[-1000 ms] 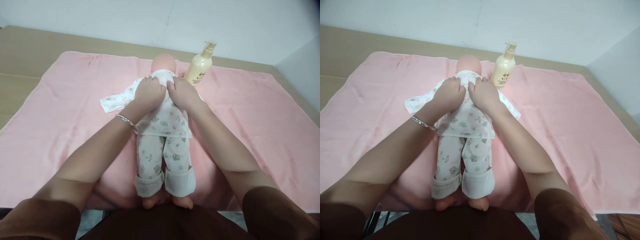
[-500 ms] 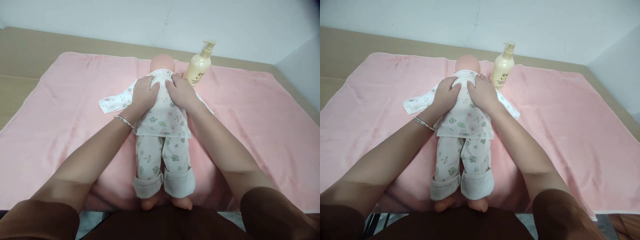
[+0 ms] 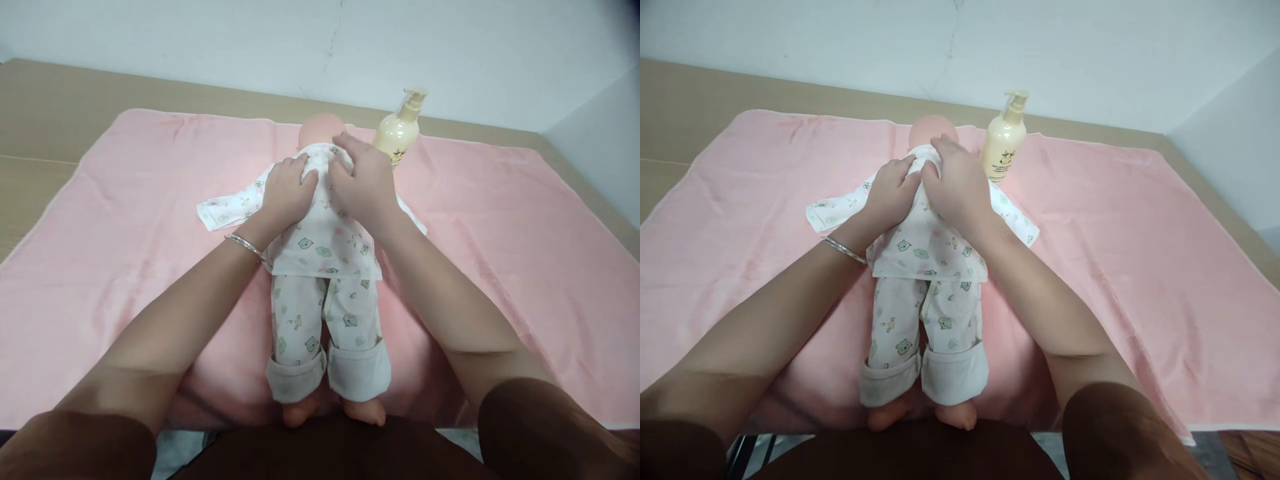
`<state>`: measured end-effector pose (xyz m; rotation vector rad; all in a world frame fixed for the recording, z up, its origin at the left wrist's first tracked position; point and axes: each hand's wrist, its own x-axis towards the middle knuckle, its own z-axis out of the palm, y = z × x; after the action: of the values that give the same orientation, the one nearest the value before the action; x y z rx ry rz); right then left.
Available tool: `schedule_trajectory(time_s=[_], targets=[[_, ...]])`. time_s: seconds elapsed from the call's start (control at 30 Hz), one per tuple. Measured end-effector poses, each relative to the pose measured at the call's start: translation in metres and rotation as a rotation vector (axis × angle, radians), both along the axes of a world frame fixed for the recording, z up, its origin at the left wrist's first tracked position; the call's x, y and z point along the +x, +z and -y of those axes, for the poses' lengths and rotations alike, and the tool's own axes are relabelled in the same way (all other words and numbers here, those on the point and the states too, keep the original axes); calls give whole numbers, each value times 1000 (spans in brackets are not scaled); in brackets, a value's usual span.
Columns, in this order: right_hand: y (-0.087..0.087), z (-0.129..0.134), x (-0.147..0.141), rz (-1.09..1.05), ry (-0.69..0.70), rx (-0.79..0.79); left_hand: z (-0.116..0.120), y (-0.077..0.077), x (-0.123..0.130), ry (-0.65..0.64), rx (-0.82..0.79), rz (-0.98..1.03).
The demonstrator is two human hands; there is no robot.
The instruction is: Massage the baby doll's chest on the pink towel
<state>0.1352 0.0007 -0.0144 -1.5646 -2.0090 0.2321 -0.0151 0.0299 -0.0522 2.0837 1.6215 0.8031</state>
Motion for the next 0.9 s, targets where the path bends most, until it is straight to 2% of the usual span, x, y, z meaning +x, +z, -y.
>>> schedule_trajectory(time_s=[0.1, 0.27, 0.37, 0.5, 0.67, 0.8, 0.9], targets=[[1, 0, 0, -26, -23, 67, -2, 1, -1, 39, -45, -22], [-9, -8, -2, 158, 28, -126, -9, -3, -4, 22, -54, -39], [-5, -5, -1, 132, 53, -75, -10, -3, -5, 13, -62, -46], [-3, 1, -3, 102, 14, 2, -9, -2, -4, 28, -69, -53], [-16, -5, -6, 136, 53, -80, -10, -4, -4, 37, -55, -46], [-13, -7, -2, 103, 21, -18, -8, -2, -4, 37, -71, -55], [-14, -9, 0, 124, 45, -41, -7, 0, -2, 35, -70, -67]])
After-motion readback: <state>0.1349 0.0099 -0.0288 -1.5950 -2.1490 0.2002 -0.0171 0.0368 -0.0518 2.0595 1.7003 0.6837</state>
